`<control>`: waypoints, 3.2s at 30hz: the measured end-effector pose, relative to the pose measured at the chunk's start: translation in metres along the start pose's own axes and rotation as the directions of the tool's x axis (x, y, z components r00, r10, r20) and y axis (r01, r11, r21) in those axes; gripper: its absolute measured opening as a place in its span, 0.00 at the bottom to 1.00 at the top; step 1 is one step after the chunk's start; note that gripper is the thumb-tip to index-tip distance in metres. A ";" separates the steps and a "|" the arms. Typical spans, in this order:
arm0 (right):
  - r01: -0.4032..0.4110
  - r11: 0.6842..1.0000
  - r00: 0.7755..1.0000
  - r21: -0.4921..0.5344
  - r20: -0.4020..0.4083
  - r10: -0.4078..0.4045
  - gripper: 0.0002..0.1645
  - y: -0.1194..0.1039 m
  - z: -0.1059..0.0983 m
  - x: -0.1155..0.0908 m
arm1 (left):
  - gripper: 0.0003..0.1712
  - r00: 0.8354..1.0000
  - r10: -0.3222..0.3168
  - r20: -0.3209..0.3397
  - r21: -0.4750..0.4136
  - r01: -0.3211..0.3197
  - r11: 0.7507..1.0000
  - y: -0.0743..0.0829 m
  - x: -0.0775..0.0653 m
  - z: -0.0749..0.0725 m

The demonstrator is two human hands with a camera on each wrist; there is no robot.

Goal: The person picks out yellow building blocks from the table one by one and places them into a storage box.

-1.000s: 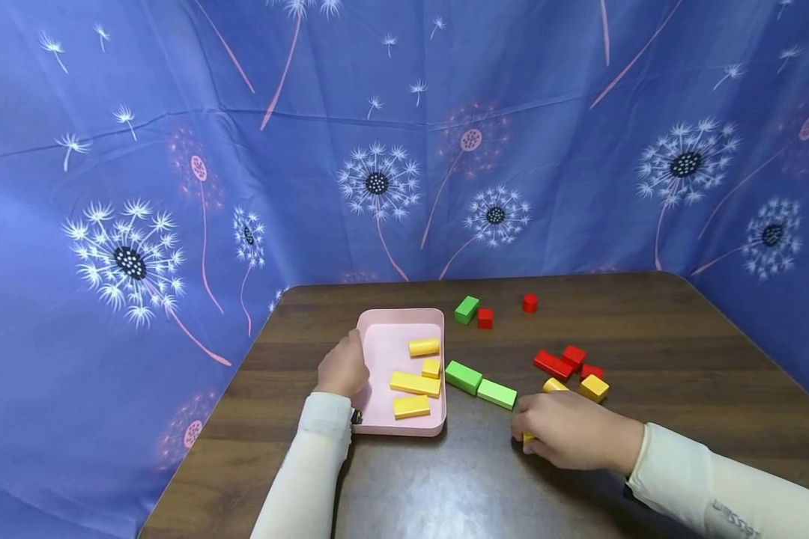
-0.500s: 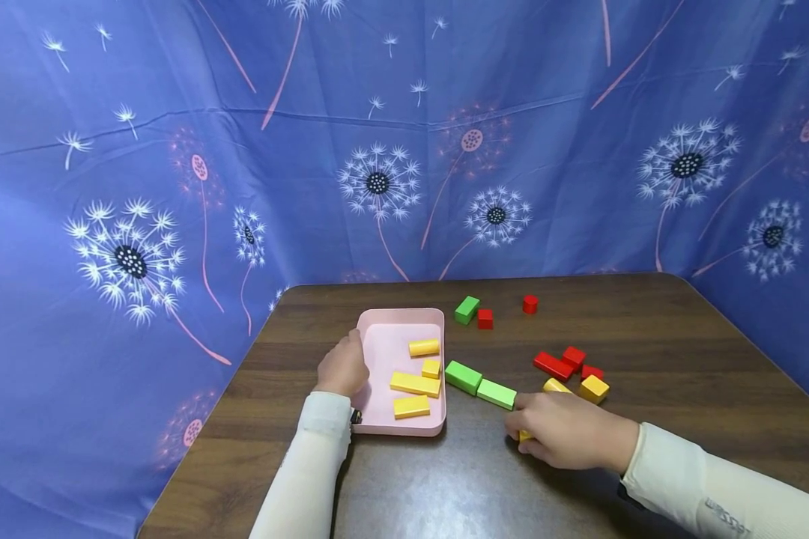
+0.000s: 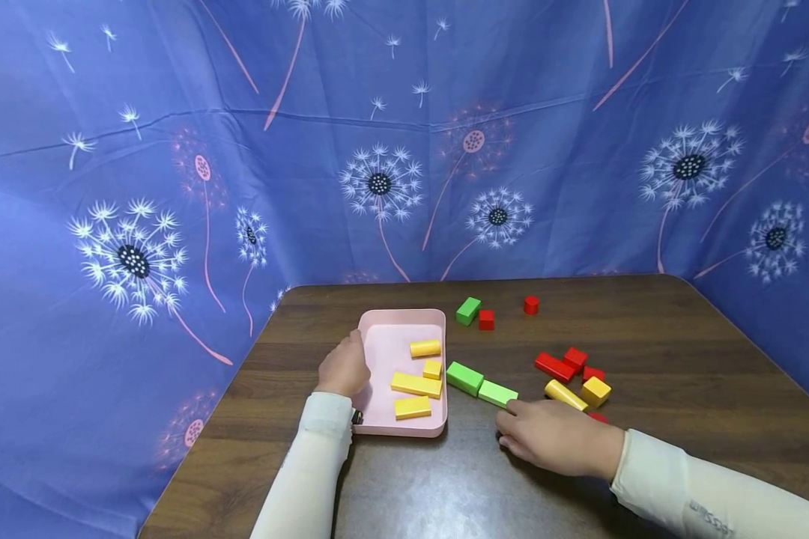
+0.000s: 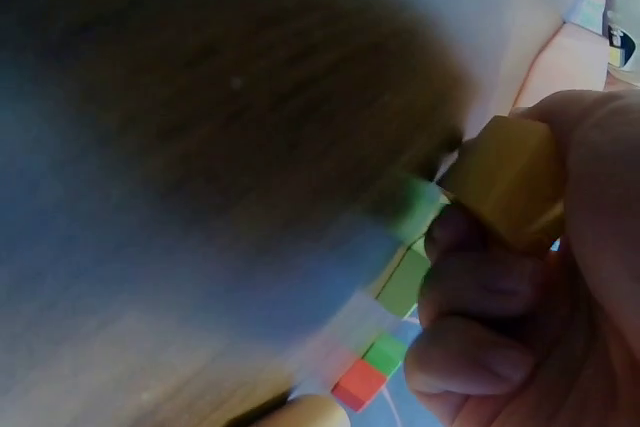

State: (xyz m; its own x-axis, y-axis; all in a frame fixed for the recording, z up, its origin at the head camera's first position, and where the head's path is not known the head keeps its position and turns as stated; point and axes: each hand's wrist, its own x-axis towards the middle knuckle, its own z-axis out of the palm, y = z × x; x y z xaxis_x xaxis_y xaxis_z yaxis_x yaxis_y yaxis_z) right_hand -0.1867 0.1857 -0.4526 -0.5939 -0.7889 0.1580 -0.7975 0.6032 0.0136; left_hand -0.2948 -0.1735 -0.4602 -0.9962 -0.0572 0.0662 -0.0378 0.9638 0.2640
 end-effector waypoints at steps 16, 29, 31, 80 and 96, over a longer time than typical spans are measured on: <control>-0.063 0.998 0.997 -0.009 -0.036 0.063 0.26 -0.005 0.001 0.013 | 0.40 1.000 0.003 0.011 0.003 -0.003 1.000 0.001 0.000 -0.001; -0.047 0.999 0.996 -0.027 -0.072 0.045 0.25 -0.005 -0.013 0.034 | 0.40 1.000 0.001 0.006 0.002 -0.001 1.000 0.000 -0.001 0.000; -0.031 0.999 0.993 -0.043 -0.114 0.026 0.24 -0.007 -0.016 0.038 | 0.40 1.000 -0.001 0.007 0.004 0.001 1.000 0.000 -0.001 0.000; 0.065 0.997 0.972 -0.049 -0.223 -0.074 0.16 -0.023 -0.024 0.122 | 0.40 1.000 0.000 0.003 0.007 0.000 1.000 -0.002 0.000 0.000; 0.015 1.000 0.982 -0.015 -0.189 -0.018 0.11 -0.010 -0.018 0.143 | 0.41 1.000 -0.008 0.008 0.005 0.008 1.000 0.002 -0.003 -0.003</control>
State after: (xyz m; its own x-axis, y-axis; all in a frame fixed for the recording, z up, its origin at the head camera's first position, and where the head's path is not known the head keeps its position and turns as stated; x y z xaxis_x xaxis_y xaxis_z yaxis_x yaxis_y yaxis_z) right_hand -0.2614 0.0688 -0.4119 -0.5487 -0.7631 0.3416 -0.8049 0.5926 0.0311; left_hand -0.2919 -0.1717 -0.4570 -0.9965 -0.0626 0.0560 -0.0460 0.9645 0.2601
